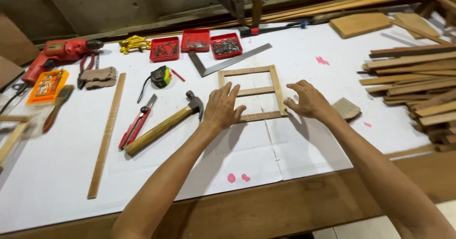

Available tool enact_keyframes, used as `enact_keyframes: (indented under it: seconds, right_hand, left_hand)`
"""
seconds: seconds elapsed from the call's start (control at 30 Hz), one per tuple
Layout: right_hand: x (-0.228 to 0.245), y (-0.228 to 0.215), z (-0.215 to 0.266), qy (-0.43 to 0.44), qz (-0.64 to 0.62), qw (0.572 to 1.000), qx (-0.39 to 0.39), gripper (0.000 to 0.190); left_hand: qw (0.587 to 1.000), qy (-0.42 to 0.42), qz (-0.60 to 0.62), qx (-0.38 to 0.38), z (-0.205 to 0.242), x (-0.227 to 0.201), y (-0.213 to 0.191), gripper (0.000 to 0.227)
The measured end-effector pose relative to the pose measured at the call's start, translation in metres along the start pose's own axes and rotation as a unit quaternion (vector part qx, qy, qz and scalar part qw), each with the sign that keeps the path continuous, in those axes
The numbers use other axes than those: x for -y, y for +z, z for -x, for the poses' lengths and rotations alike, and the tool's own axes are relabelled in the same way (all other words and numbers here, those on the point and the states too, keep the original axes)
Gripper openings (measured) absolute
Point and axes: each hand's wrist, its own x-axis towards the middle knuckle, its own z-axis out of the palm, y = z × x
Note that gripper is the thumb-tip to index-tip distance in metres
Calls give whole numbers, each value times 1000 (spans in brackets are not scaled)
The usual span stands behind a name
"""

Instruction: The person measures a small wooden frame with a tape measure, marks it with a pencil, positions thin wooden slats across the frame, and hammers nails to fasten the slats in place, working at a cluttered workbench.

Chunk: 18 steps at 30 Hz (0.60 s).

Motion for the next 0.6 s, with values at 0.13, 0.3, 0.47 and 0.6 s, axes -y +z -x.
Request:
enact_keyframes:
  seconds: [0.13,0.3,0.47,0.6]
  right_hand:
    - [-21,-29,48,43,29,997,-49,63]
    - [-49,-69,125,69,29,990,-115,62]
    - [-78,-77,195,103,50,980,-162,60]
    - [-91,-83,234,156,37,978,-129,63]
  left_hand:
    - [994,29,50,90,-30,-34,-2,71]
    - [982,153,88,63,-57,-94,18,52]
    - [961,212,113,137,-73,-172,39,47]
    - [949,249,120,153,-79,-229,54,38]
